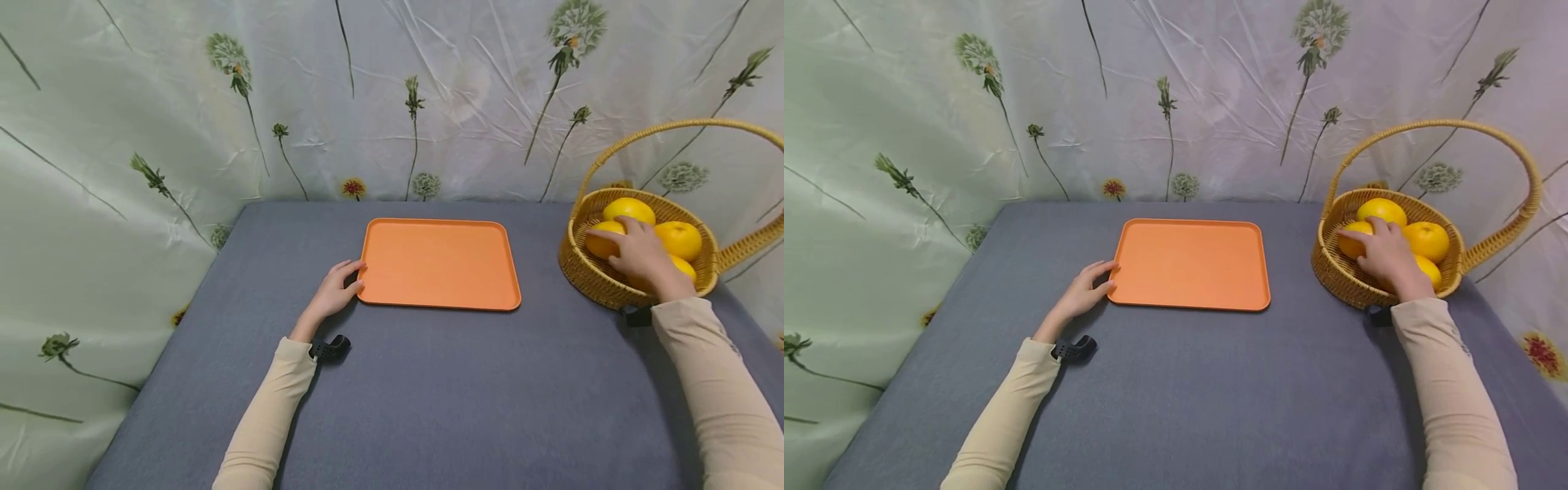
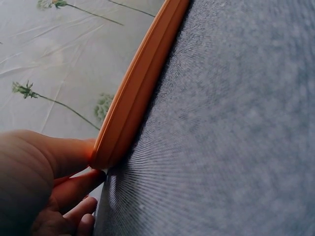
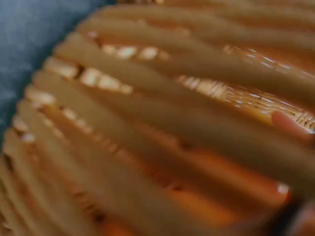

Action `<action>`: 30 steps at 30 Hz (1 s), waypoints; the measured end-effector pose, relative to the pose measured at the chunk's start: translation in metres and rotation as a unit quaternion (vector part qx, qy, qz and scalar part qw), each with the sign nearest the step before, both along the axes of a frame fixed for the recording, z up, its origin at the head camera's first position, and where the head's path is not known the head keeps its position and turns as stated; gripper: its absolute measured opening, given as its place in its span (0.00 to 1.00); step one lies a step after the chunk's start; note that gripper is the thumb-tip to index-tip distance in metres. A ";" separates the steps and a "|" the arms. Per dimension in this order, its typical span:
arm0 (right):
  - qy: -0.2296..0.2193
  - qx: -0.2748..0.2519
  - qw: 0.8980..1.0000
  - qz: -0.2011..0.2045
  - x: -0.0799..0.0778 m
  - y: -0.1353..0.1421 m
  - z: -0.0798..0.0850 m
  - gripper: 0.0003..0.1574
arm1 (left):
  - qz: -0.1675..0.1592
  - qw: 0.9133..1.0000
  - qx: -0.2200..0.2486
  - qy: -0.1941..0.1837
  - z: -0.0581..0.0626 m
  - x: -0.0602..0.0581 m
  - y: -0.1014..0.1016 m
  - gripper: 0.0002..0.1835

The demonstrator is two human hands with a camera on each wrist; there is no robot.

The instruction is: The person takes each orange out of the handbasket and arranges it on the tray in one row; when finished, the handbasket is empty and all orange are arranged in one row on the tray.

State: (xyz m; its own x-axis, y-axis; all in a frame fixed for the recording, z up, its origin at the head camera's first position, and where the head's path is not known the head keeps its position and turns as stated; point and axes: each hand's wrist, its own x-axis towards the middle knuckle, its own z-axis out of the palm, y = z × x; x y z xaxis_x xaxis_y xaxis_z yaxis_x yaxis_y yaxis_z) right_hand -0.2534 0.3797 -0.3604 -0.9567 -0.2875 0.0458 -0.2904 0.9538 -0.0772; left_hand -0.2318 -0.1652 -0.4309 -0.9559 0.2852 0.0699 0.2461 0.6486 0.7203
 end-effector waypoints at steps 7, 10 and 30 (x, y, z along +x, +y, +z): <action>-0.036 0.006 0.999 -0.015 -0.004 0.002 0.009 0.35 | 0.002 1.000 -0.002 -0.006 0.000 0.000 0.001 0.25; -0.042 -0.009 0.999 -0.016 -0.005 0.003 0.011 0.37 | 0.002 1.000 -0.002 0.000 0.000 -0.001 0.000 0.25; 0.071 -0.145 0.983 -0.082 0.004 -0.006 -0.002 0.38 | 0.023 1.000 -0.005 -0.002 -0.001 0.001 0.001 0.25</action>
State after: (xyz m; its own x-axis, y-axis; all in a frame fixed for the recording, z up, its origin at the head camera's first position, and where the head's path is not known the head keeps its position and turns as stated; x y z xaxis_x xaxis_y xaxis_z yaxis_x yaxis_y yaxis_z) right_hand -0.2496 0.3733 -0.3626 -0.9673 -0.0850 0.2389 -0.1618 0.9323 -0.3234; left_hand -0.2304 -0.1645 -0.4314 -0.9685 0.2409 0.0626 0.2119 0.6664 0.7149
